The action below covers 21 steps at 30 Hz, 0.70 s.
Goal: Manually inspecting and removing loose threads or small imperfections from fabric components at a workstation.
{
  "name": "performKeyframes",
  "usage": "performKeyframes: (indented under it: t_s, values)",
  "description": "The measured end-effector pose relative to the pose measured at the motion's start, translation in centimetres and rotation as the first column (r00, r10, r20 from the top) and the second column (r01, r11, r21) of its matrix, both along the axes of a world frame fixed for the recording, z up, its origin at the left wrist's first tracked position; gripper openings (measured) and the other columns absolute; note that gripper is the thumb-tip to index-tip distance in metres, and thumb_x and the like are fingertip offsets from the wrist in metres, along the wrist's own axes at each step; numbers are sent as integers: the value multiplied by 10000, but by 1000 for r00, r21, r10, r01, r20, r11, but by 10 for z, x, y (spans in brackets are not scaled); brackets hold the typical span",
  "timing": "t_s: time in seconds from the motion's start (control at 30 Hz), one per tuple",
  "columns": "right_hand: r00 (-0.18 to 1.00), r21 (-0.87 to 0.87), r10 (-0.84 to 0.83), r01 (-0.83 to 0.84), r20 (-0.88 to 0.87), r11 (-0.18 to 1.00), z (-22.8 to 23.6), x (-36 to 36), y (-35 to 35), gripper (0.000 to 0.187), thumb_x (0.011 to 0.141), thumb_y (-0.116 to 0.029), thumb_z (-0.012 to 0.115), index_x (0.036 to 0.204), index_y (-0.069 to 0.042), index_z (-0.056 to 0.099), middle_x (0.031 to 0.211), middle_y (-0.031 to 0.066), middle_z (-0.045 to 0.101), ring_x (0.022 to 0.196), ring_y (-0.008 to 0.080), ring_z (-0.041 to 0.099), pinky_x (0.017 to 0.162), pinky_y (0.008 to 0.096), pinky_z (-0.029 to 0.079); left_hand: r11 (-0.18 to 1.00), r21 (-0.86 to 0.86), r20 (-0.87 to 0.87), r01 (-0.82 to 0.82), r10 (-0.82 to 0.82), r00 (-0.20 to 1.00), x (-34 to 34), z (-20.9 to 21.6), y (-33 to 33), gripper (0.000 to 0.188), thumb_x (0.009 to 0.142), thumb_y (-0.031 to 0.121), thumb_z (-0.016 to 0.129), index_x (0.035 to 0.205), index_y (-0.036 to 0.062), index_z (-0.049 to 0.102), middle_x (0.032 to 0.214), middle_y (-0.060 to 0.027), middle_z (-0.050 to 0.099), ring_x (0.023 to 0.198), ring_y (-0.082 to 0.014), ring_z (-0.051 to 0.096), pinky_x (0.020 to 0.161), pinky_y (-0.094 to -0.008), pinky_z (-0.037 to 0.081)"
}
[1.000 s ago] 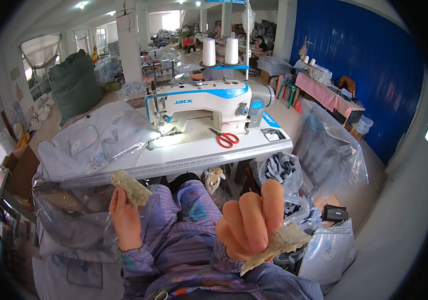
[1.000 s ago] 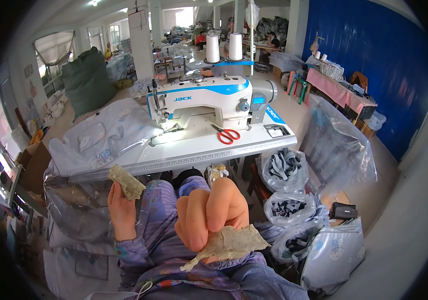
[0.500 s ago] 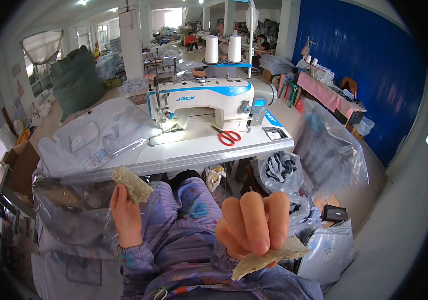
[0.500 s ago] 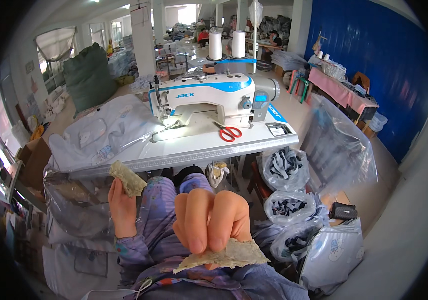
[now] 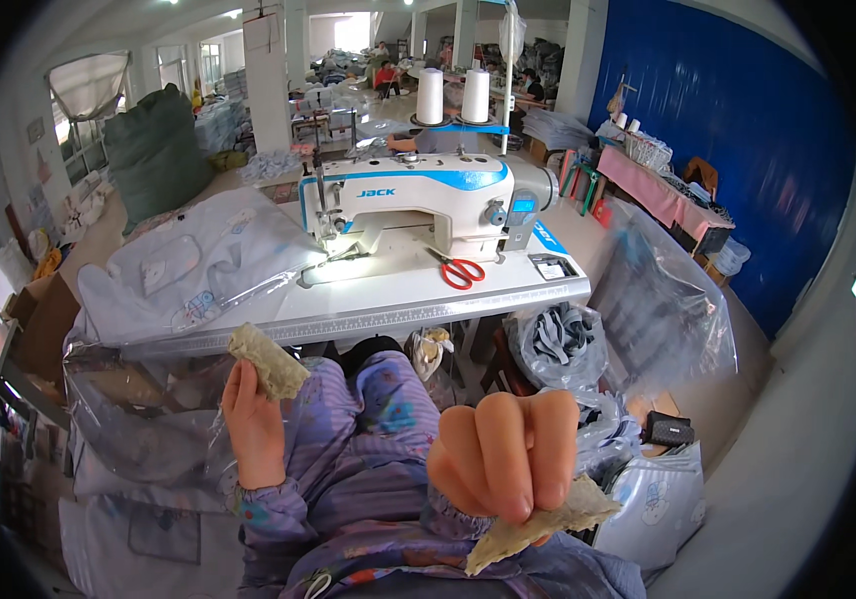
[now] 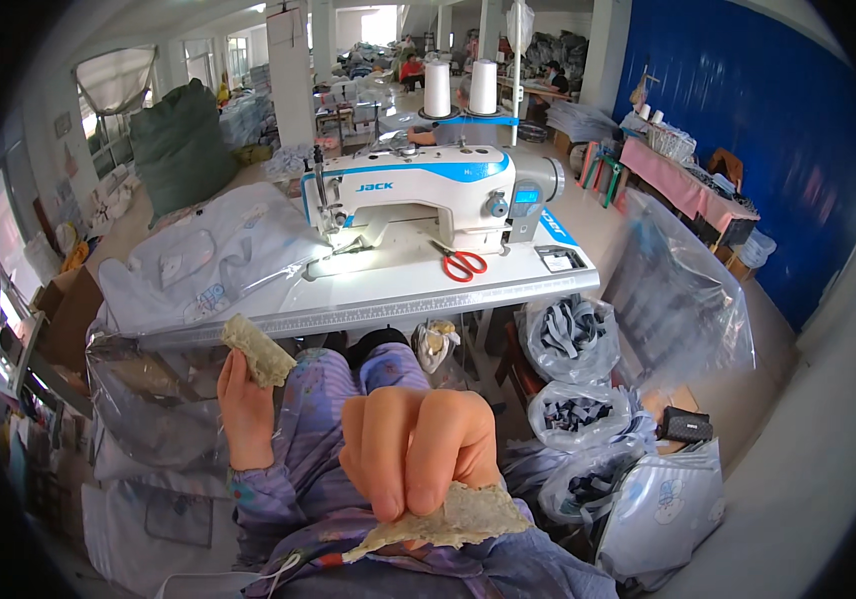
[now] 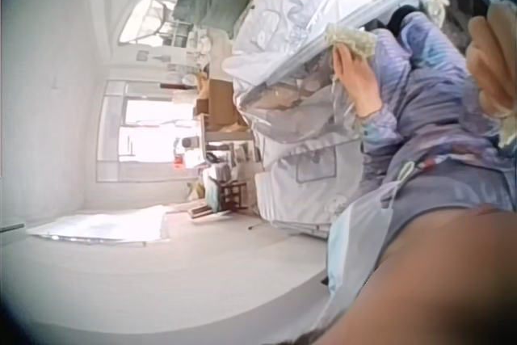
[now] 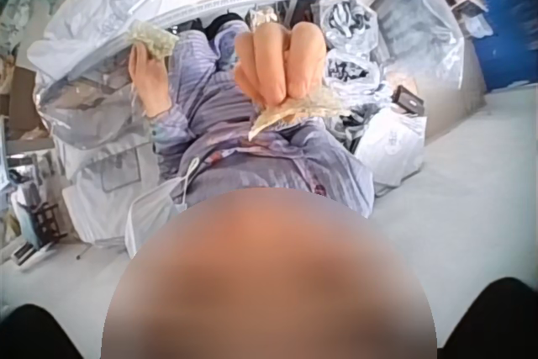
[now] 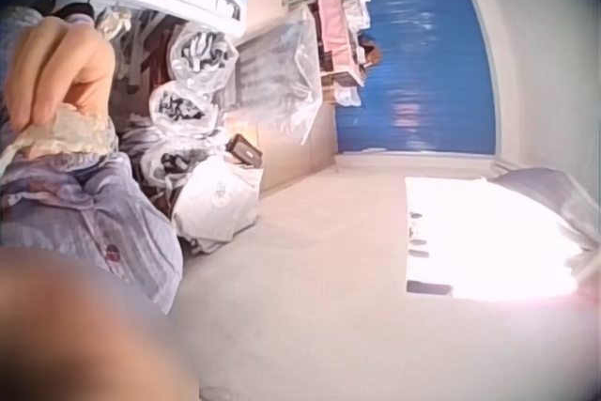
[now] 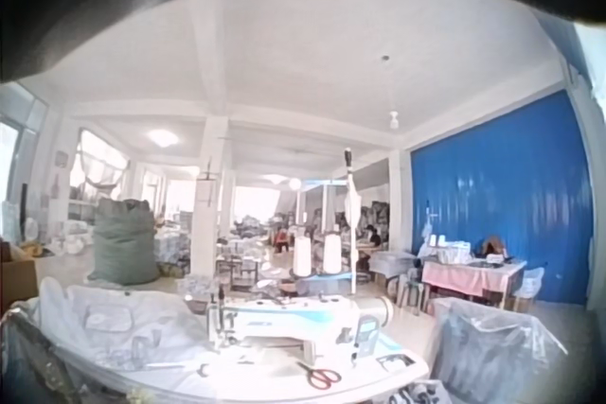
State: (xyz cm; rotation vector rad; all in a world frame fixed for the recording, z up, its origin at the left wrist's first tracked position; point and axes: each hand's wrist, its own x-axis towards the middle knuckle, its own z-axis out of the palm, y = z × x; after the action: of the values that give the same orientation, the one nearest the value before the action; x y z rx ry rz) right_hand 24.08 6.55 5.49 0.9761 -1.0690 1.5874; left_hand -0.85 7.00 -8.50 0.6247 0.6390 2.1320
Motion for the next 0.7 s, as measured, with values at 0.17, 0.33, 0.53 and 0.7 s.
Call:
performKeyframes:
  t_s: [0.17,0.33,0.53,0.7]
  values:
    - [1000,68,2,-4,29,998,0,1,7,94,965,-128,675,1001,-68,612,990,115,617,828,167,503,601,249,453,1000,-12,9,-2,2,1000,1,2,-1,274,1041,175,590,1257,6,593,1214,-51,632,1134,-160,593,961,-328,483]
    - [998,139,-39,31,54,990,0,2,9,52,988,-84,633,1003,-90,584,1019,99,604,870,165,533,634,255,488,1000,-1,2,16,-16,1000,2,4,1,277,1042,179,590,1260,7,595,1208,-52,634,1130,-159,594,958,-325,482]
    - [994,173,-29,11,101,985,-3,7,16,251,864,1,765,1009,-93,583,1006,110,576,828,160,533,627,261,490,1000,4,8,12,-12,1000,1,0,2,254,1042,182,591,1236,19,612,1191,-42,641,1117,-154,599,943,-319,484]
    - [892,37,-385,388,238,921,-6,12,1,351,795,23,825,996,-74,554,1001,116,534,685,165,537,632,303,504,1000,7,23,12,-12,1000,-1,-2,-1,237,1041,176,591,1224,27,615,1183,-37,644,1112,-145,600,940,-324,487]
